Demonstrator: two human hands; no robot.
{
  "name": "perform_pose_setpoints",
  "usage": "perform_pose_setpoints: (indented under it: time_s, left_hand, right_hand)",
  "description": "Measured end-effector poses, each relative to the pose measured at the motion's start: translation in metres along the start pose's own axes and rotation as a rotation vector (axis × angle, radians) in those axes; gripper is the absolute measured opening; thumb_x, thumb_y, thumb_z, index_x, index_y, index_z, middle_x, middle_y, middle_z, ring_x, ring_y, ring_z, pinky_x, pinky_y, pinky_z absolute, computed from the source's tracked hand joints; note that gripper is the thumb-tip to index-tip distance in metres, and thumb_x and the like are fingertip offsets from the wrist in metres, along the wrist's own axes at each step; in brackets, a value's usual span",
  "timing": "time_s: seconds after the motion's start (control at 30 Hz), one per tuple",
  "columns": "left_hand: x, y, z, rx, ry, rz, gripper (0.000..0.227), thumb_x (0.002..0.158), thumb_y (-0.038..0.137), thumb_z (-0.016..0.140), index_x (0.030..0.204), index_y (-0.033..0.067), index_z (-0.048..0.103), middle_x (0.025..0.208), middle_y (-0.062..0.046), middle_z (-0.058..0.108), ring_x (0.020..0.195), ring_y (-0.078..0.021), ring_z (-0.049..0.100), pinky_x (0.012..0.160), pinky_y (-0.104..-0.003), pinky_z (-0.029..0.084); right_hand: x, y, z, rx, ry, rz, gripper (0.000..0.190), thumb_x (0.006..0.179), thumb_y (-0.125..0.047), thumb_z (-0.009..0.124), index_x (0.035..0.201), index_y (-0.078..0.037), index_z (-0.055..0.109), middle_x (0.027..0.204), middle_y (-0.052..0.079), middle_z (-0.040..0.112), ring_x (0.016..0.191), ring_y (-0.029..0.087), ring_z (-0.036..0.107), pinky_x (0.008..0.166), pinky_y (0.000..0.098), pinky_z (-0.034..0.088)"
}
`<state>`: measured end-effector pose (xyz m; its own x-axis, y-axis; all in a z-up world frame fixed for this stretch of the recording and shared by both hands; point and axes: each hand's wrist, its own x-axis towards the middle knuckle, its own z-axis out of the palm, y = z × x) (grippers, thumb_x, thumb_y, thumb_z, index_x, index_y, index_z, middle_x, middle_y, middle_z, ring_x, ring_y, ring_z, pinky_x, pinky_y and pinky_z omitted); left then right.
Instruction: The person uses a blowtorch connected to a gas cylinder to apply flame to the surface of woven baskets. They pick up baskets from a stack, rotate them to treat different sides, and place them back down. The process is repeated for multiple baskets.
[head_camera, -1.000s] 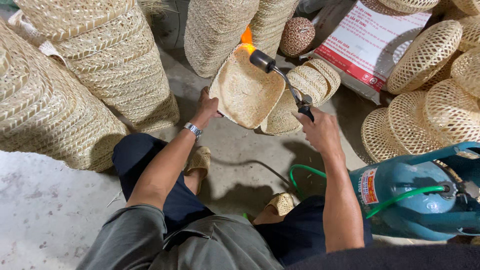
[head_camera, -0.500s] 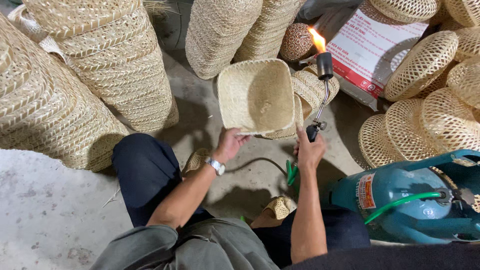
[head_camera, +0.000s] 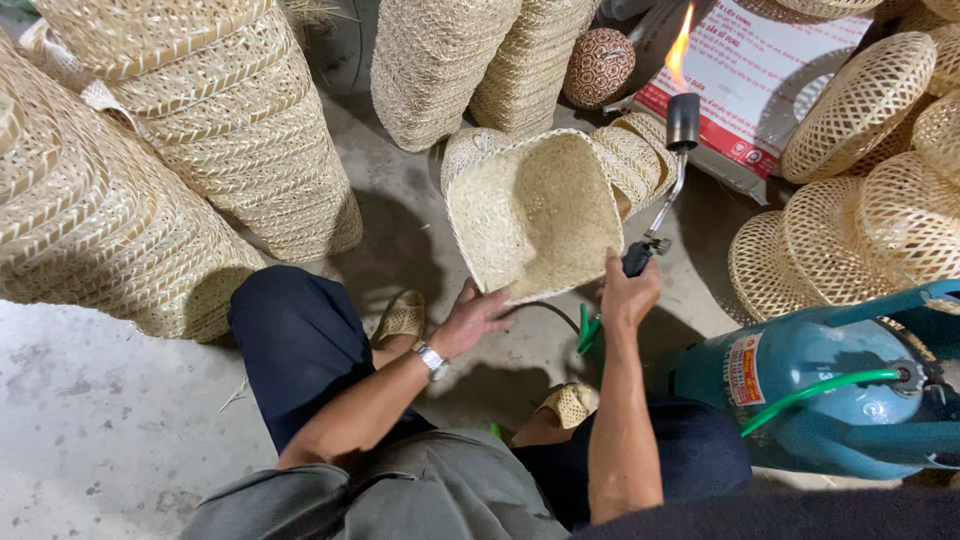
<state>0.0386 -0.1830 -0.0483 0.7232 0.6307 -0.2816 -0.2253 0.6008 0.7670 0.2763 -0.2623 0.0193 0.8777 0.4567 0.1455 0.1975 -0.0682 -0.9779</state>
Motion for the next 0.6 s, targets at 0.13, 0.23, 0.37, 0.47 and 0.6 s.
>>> perform_pose_setpoints:
  time_s: [0.13, 0.23, 0.37, 0.47, 0.6]
  left_hand:
    - [-0.009, 0.049, -0.023, 0.380, 0.101, 0.168, 0.091, 0.087, 0.044, 0.077, 0.152, 0.0057, 0.025, 0.151, -0.020, 0.050, 0.139, -0.0319, 0.050, 0.108, -0.050, 0.046]
    - [-0.009, 0.108, -0.051, 1.049, 0.247, 0.043, 0.109, 0.084, 0.065, 0.058, 0.165, 0.0108, 0.009, 0.153, -0.022, 0.043, 0.124, -0.0322, 0.063, 0.102, -0.045, 0.051]
    - [0.014, 0.159, -0.047, 1.290, -0.180, 0.213, 0.101, 0.094, 0.067, 0.059, 0.161, 0.0029, 0.021, 0.151, -0.027, 0.046, 0.130, -0.0329, 0.057, 0.106, -0.044, 0.045]
    - [0.035, 0.164, -0.032, 1.395, -0.302, 0.180, 0.096, 0.089, 0.060, 0.067, 0.154, 0.0005, 0.029, 0.134, -0.024, 0.057, 0.117, -0.0317, 0.061, 0.097, -0.042, 0.050]
    - [0.065, 0.144, -0.044, 1.470, -0.262, 0.041, 0.072, 0.095, 0.039, 0.060, 0.152, 0.0021, 0.037, 0.109, -0.020, 0.069, 0.096, -0.0300, 0.065, 0.090, -0.042, 0.050]
  right_hand:
    - [0.016, -0.010, -0.036, -0.111, -0.076, -0.027, 0.027, 0.091, -0.016, 0.080, 0.094, -0.001, 0.057, 0.065, 0.005, 0.061, 0.049, 0.012, 0.057, 0.041, 0.0292, 0.044]
    - [0.024, -0.025, -0.059, -0.147, -0.156, -0.072, 0.030, 0.091, -0.016, 0.081, 0.093, 0.001, 0.056, 0.067, 0.005, 0.061, 0.050, 0.012, 0.058, 0.041, 0.0293, 0.044]
    - [0.027, -0.037, -0.058, -0.230, -0.279, -0.112, 0.028, 0.089, -0.014, 0.080, 0.096, 0.001, 0.058, 0.067, 0.004, 0.063, 0.052, 0.011, 0.060, 0.041, 0.0281, 0.046]
    - [0.029, -0.041, -0.047, -0.268, -0.348, -0.061, 0.024, 0.089, -0.013, 0.080, 0.094, 0.003, 0.062, 0.067, 0.006, 0.063, 0.052, 0.011, 0.059, 0.043, 0.0291, 0.045]
    - [0.038, -0.050, -0.038, -0.273, -0.440, -0.074, 0.026, 0.090, -0.014, 0.080, 0.094, 0.003, 0.062, 0.069, 0.006, 0.064, 0.052, 0.010, 0.059, 0.043, 0.0293, 0.047]
